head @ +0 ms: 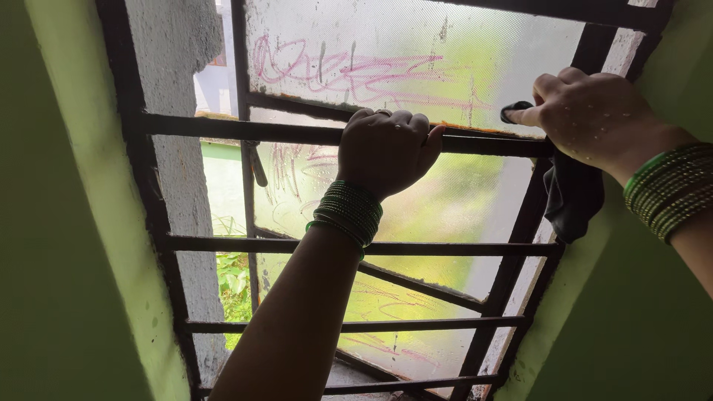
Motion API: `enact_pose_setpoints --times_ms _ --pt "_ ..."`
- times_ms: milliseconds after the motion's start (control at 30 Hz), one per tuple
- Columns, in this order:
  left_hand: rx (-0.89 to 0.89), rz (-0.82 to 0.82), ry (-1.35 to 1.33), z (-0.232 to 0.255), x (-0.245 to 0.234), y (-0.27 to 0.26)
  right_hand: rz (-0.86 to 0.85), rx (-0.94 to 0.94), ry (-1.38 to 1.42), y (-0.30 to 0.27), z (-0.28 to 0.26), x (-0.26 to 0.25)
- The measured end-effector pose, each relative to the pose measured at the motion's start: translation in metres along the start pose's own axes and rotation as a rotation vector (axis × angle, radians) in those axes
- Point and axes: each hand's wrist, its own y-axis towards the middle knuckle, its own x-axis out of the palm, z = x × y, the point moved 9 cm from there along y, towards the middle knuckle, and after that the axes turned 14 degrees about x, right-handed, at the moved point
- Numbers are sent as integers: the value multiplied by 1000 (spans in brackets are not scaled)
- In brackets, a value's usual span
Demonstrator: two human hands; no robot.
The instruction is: The person wipes the glass of a barred window using a cloth, moving their hands across the panes and along the metal bars.
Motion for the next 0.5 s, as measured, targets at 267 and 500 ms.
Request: enact_pose_setpoints --times_ms 267,500 --pt "-2 2 5 0 -1 -1 8 15 51 2 1 1" --pt "-24 11 -7 1 -4 -1 -129 19 -47 -10 13 23"
